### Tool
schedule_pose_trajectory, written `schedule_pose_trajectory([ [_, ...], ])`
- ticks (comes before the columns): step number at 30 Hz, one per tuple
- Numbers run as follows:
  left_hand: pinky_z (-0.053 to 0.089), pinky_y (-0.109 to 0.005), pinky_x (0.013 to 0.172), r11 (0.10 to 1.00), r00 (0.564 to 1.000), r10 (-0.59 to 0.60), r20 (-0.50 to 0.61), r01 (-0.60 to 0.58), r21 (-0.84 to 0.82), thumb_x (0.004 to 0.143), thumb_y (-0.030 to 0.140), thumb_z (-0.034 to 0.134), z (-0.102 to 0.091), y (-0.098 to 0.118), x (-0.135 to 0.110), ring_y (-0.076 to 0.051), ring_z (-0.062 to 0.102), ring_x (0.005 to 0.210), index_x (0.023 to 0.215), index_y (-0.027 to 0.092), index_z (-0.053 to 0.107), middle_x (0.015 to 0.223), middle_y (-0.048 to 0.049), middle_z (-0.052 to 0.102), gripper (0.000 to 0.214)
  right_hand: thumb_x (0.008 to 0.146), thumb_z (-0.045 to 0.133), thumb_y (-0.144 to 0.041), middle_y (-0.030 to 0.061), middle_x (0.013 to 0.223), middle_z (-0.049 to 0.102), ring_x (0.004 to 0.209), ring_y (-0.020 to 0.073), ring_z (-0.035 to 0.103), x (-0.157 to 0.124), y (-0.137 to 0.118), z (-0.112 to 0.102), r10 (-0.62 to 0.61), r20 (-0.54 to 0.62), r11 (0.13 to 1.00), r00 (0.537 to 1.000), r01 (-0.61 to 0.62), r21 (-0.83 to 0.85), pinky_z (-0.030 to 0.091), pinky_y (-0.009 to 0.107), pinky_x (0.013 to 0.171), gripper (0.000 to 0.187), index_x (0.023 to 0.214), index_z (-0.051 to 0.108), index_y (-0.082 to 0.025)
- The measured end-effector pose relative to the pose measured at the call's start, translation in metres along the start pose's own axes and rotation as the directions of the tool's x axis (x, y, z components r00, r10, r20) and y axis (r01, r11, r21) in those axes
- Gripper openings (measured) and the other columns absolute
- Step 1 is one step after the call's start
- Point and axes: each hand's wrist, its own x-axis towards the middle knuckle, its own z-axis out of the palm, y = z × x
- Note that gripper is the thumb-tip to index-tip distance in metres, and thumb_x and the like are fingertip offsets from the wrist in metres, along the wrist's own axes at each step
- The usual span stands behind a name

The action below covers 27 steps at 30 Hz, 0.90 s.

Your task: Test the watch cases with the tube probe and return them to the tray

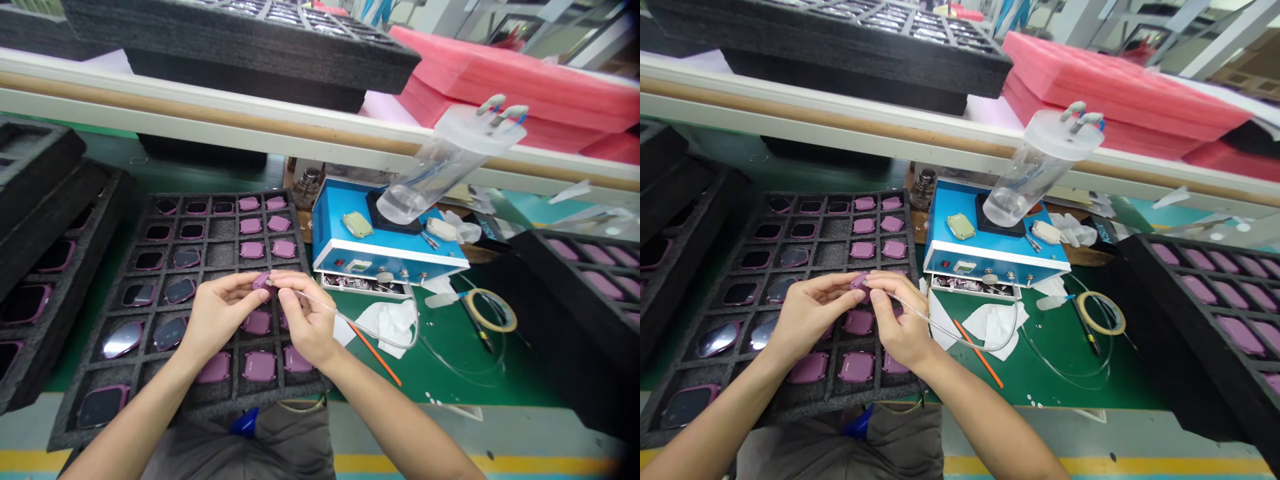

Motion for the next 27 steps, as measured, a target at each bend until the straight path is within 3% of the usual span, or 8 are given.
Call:
schedule_pose_trajectory([
  [10, 0.067, -0.037, 0.084, 1.0, 1.0, 0.009, 0.023, -0.009, 0.019, 0.07, 0.039, 0.091, 0.002, 0.003, -0.005, -0.026, 0.081, 0.085, 0.104, 0.015, 0.085, 0.097, -0.0101, 0.085, 0.042, 0.103, 0.06, -0.022, 0.0065, 0.112, 0.08, 0.111, 0.0229, 0.076, -0.002, -0.002, -0.001, -0.019, 0.002, 1.0, 1.0, 0.019, -0.002, 0.063, 0.044, 0.099, 0.016, 0.109, 0.074, -0.027],
  [14, 0.066, -0.036, 0.085, 0.982, 0.997, 0.058, 0.058, -0.067, 0.178, 0.077, 0.038, 0.084, -0.01, 0.016, -0.004, -0.026, 0.08, 0.086, 0.108, 0.015, 0.084, 0.099, -0.0091, 0.085, 0.038, 0.102, 0.06, -0.022, 0.0064, 0.11, 0.08, 0.109, 0.0246, 0.077, -0.007, -0.006, -0.003, -0.032, -0.045, 0.999, 0.998, 0.031, -0.021, 0.063, 0.046, 0.098, 0.017, 0.107, 0.075, -0.027],
  [16, 0.063, -0.035, 0.086, 0.918, 0.987, 0.137, 0.088, -0.16, 0.363, 0.083, 0.034, 0.077, -0.025, 0.029, 0.006, -0.025, 0.079, 0.089, 0.111, 0.017, 0.082, 0.103, -0.0081, 0.084, 0.032, 0.102, 0.061, -0.023, 0.0066, 0.11, 0.08, 0.107, 0.0251, 0.077, -0.01, -0.006, -0.004, -0.006, -0.087, 1.0, 0.996, 0.003, -0.024, 0.064, 0.046, 0.096, 0.016, 0.105, 0.076, -0.026],
  [19, 0.056, -0.032, 0.088, 0.717, 0.958, 0.201, 0.206, -0.288, 0.635, 0.087, 0.024, 0.068, -0.051, 0.045, 0.03, -0.024, 0.077, 0.095, 0.11, 0.021, 0.081, 0.105, -0.0055, 0.084, 0.027, 0.101, 0.062, -0.025, 0.007, 0.11, 0.079, 0.105, 0.0252, 0.077, -0.014, -0.005, -0.005, 0.047, -0.1, 0.999, 0.994, -0.049, -0.01, 0.064, 0.046, 0.093, 0.014, 0.105, 0.076, -0.026],
  [21, 0.053, -0.029, 0.082, 0.588, 0.93, 0.076, 0.36, -0.334, 0.737, 0.085, 0.017, 0.065, -0.064, 0.048, 0.044, -0.023, 0.076, 0.089, 0.102, 0.024, 0.083, 0.098, -0.0033, 0.084, 0.025, 0.102, 0.062, -0.026, 0.0076, 0.11, 0.079, 0.105, 0.0253, 0.076, -0.015, -0.003, -0.005, 0.057, -0.086, 0.998, 0.995, -0.057, -0.006, 0.065, 0.046, 0.092, 0.014, 0.106, 0.076, -0.025],
  [24, 0.05, -0.025, 0.078, 0.465, 0.837, -0.16, 0.523, -0.403, 0.788, 0.079, 0.01, 0.064, -0.071, 0.043, 0.056, -0.021, 0.076, 0.085, 0.095, 0.028, 0.085, 0.095, -0.0008, 0.085, 0.031, 0.102, 0.062, -0.027, 0.0085, 0.11, 0.079, 0.103, 0.0252, 0.076, -0.015, 0.0, -0.005, 0.047, -0.076, 0.998, 0.996, -0.049, -0.027, 0.065, 0.046, 0.091, 0.015, 0.106, 0.076, -0.025],
  [26, 0.052, -0.025, 0.081, 0.469, 0.825, -0.203, 0.528, -0.391, 0.792, 0.073, 0.008, 0.069, -0.071, 0.041, 0.062, -0.022, 0.078, 0.088, 0.094, 0.029, 0.086, 0.097, -0.0005, 0.085, 0.034, 0.101, 0.062, -0.028, 0.0086, 0.109, 0.079, 0.102, 0.0251, 0.076, -0.015, 0.001, -0.005, 0.041, -0.078, 0.998, 0.996, -0.044, -0.04, 0.065, 0.045, 0.091, 0.015, 0.106, 0.077, -0.024],
  [27, 0.053, -0.025, 0.083, 0.513, 0.849, -0.184, 0.495, -0.347, 0.785, 0.07, 0.007, 0.073, -0.07, 0.042, 0.067, -0.022, 0.078, 0.087, 0.091, 0.028, 0.086, 0.095, -0.0007, 0.085, 0.032, 0.101, 0.063, -0.028, 0.0084, 0.109, 0.079, 0.103, 0.025, 0.076, -0.014, 0.002, -0.005, 0.04, -0.08, 0.998, 0.996, -0.044, -0.043, 0.065, 0.045, 0.091, 0.015, 0.106, 0.077, -0.024],
])
